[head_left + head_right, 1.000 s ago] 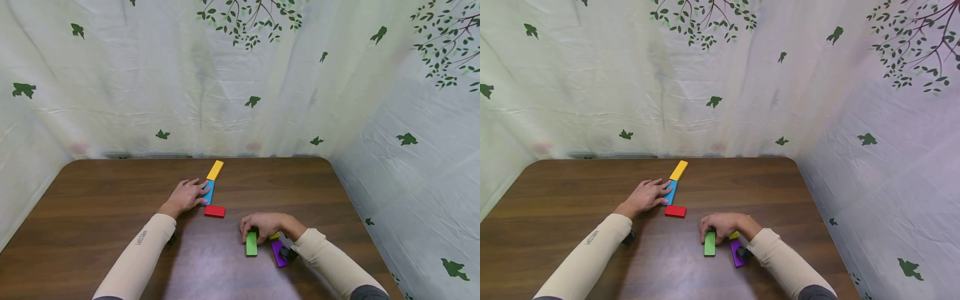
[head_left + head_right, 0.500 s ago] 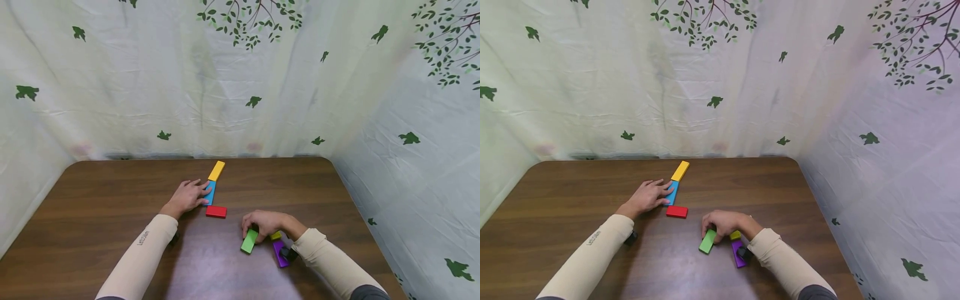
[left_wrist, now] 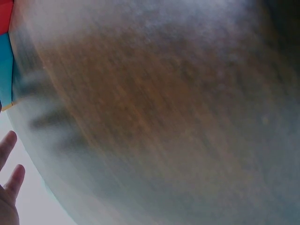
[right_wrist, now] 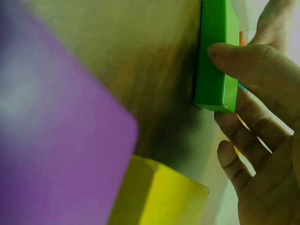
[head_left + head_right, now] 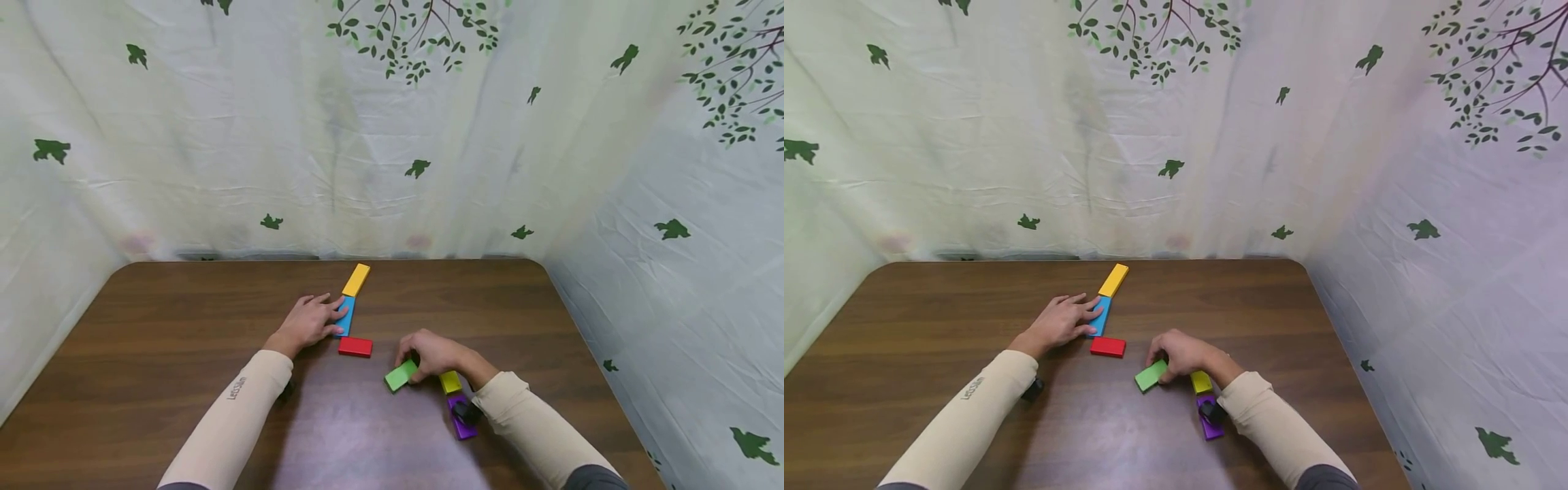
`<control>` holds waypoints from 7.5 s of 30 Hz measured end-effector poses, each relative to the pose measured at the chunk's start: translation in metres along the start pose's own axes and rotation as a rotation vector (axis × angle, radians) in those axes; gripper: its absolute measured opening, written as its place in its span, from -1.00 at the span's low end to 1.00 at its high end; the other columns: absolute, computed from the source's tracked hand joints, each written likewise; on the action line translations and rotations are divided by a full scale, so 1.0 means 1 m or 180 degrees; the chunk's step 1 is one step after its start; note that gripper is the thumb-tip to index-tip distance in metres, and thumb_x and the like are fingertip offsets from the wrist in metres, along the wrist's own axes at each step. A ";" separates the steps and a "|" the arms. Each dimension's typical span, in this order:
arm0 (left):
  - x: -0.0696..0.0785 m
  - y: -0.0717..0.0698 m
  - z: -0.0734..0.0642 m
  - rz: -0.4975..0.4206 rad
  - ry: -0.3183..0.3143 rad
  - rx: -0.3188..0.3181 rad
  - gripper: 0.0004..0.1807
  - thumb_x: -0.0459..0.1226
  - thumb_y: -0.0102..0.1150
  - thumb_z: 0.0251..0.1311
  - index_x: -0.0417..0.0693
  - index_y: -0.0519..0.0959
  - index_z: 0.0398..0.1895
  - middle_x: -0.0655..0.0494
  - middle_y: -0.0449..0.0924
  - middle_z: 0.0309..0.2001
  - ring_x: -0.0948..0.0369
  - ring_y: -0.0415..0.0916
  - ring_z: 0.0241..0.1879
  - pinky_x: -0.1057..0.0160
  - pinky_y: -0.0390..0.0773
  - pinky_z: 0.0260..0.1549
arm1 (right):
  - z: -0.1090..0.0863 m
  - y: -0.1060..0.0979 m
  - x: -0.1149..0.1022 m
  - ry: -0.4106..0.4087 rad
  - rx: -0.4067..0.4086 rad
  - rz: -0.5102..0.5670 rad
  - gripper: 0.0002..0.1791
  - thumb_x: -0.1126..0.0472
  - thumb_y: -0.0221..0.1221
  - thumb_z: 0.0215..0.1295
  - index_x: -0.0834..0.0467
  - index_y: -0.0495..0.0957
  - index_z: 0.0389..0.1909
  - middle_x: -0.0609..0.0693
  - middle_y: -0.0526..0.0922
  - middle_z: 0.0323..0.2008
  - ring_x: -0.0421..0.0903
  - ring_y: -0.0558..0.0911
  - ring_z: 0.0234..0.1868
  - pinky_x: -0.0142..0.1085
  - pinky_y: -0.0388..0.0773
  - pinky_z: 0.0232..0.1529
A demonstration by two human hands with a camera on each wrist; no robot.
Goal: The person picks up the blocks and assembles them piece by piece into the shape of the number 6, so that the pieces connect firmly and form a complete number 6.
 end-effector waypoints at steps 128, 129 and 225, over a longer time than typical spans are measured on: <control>0.001 0.001 0.003 0.0028 -0.0049 0.0007 -0.37 0.00 0.22 0.19 -0.02 0.43 0.31 -0.05 0.31 0.36 -0.24 0.19 0.34 -0.31 0.06 0.26 | -0.076 -0.017 0.036 0.1422 0.0662 -0.0350 -0.56 0.06 0.47 -0.10 0.14 0.63 -0.18 -0.16 0.45 -0.58 -0.22 0.42 -0.53 -0.35 0.40 -0.50; 0.001 0.000 0.003 0.0024 -0.0052 0.0003 -0.37 0.00 0.22 0.19 -0.02 0.42 0.31 -0.05 0.31 0.36 -0.24 0.19 0.34 -0.31 0.06 0.26 | -0.075 -0.017 0.036 0.1407 0.0664 -0.0374 -0.57 0.07 0.47 -0.10 0.14 0.63 -0.19 -0.16 0.44 -0.58 -0.22 0.42 -0.53 -0.35 0.39 -0.51; 0.005 0.003 -0.005 -0.0021 -0.0140 0.0054 -0.37 0.00 0.21 0.21 0.01 0.42 0.32 -0.03 0.30 0.38 -0.22 0.16 0.36 -0.30 0.05 0.26 | -0.033 -0.007 0.014 0.0685 0.0247 -0.0420 -0.38 -0.02 0.53 -0.17 0.00 0.60 0.00 -0.13 0.51 -0.12 -0.18 0.47 -0.17 -0.31 0.48 -0.10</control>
Point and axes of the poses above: each hand's wrist, its own z-axis towards the middle knuckle, its own y-axis out of the palm, x = y × z, the point moved 9 cm from there along z, towards the middle knuckle
